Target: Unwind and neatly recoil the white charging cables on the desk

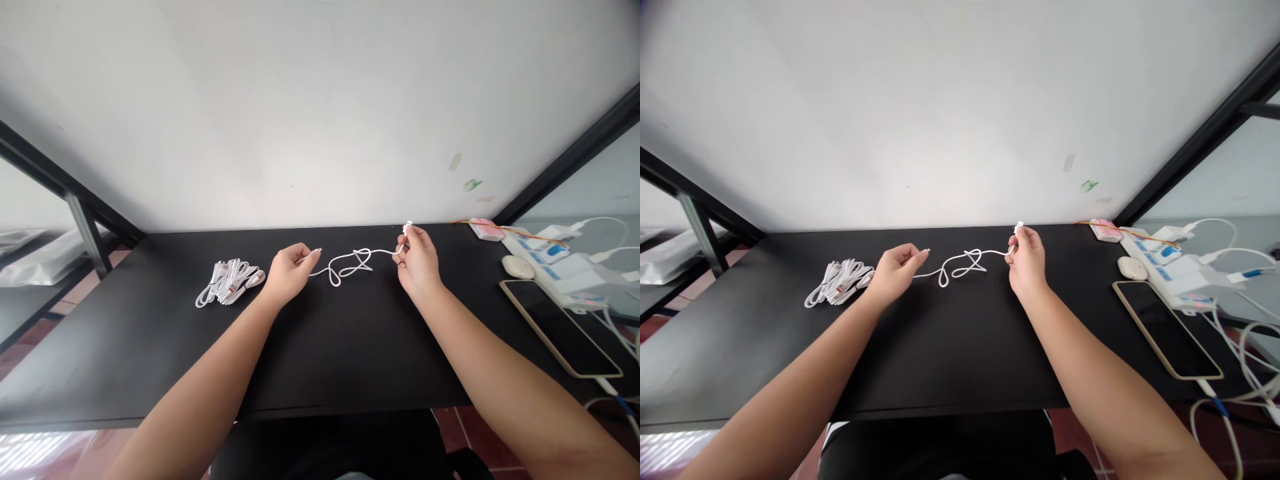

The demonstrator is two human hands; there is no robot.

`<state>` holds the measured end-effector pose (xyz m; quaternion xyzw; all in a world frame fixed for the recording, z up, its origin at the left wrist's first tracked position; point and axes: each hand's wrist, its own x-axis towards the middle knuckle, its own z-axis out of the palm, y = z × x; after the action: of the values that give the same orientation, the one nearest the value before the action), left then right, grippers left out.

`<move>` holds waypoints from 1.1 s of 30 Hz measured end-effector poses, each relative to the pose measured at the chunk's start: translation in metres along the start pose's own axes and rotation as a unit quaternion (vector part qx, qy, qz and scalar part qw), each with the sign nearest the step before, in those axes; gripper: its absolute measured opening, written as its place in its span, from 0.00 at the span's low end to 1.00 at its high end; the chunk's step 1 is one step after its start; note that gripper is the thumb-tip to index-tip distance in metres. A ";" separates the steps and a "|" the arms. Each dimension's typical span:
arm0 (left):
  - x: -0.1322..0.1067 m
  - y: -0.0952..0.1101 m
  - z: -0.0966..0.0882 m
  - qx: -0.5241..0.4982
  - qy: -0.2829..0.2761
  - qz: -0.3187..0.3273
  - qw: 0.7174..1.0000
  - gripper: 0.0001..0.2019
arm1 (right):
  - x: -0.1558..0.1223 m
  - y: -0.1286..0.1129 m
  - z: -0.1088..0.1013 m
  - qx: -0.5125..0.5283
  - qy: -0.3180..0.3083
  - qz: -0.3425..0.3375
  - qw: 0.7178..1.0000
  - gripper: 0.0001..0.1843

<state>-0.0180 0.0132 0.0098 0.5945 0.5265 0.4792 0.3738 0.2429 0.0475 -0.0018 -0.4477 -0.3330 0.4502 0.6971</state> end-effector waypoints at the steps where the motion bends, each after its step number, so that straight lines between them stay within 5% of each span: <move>1: 0.001 0.001 0.000 -0.040 0.024 -0.006 0.999 0.20 | 0.002 0.000 -0.002 0.002 0.005 -0.003 1.000 0.17; 6: 0.012 0.008 -0.016 -0.315 0.160 -0.044 0.934 0.22 | 0.008 -0.003 -0.006 0.022 0.024 0.000 0.999 0.18; 12: 0.017 0.014 -0.038 -0.402 0.205 -0.057 0.891 0.22 | 0.013 -0.011 -0.009 0.050 0.057 0.002 0.997 0.17; 26: 0.017 0.012 -0.031 -0.416 0.178 -0.061 0.890 0.21 | 0.011 -0.005 -0.007 0.051 0.036 0.015 0.998 0.16; 33: 0.021 0.000 -0.022 -0.299 0.192 -0.081 0.931 0.21 | 0.012 -0.002 -0.006 0.031 0.033 0.012 0.999 0.19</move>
<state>-0.0396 0.0322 0.0192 0.3074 0.4671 0.6878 0.4629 0.2536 0.0564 -0.0014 -0.4442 -0.2900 0.4535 0.7161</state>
